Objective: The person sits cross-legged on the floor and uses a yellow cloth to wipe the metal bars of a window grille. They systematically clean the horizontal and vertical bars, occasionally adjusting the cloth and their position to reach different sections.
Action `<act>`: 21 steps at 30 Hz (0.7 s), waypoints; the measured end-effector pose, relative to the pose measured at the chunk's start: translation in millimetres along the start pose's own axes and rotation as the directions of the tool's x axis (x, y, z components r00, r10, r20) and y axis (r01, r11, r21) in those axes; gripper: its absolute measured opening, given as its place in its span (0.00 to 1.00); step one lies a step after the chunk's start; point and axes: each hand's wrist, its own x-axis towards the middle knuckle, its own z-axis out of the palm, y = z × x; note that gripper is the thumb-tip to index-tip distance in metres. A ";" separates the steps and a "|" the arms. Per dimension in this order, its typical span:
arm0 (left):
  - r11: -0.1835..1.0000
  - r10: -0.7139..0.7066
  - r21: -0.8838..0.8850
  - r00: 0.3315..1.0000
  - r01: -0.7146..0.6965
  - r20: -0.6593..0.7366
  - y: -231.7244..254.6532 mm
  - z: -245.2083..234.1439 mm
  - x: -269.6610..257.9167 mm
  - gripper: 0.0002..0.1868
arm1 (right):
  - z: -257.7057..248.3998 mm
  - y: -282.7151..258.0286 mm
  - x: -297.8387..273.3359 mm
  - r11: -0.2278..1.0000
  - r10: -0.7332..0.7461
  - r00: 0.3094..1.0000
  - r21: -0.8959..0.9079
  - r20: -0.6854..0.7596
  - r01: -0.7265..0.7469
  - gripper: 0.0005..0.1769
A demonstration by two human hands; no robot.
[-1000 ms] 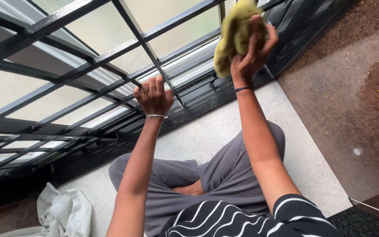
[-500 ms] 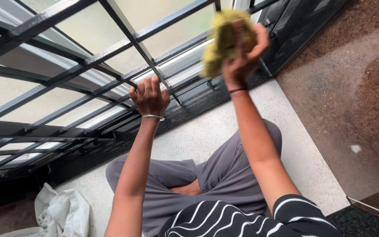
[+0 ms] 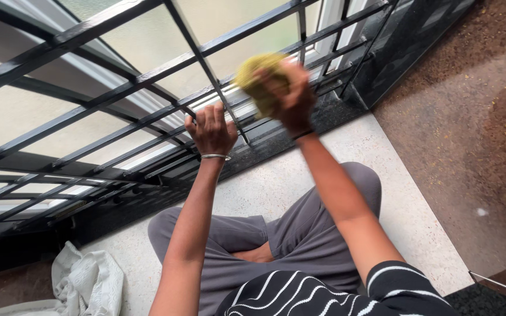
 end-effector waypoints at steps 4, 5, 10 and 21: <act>1.000 -0.013 -0.015 1.000 0.013 0.002 1.0 -4.8 3.3 0.23 | -65.6 18.0 14.8 0.961 -0.182 0.786 -0.275 -0.591 0.016 0.28; 1.000 -0.018 -0.012 1.000 0.018 -0.005 1.9 -4.7 4.0 0.23 | -67.4 14.5 15.8 0.947 -0.224 0.807 -0.316 -0.547 0.048 0.29; 1.000 -0.020 -0.007 1.000 0.020 -0.010 2.9 -7.6 6.5 0.22 | -22.0 -28.5 -12.6 0.867 -0.352 0.905 -0.448 -0.240 0.219 0.50; 1.000 0.001 0.014 1.000 -0.001 0.015 -0.5 -13.6 6.1 0.22 | -86.8 27.9 30.3 0.932 -0.129 0.767 -0.341 -0.629 -0.123 0.33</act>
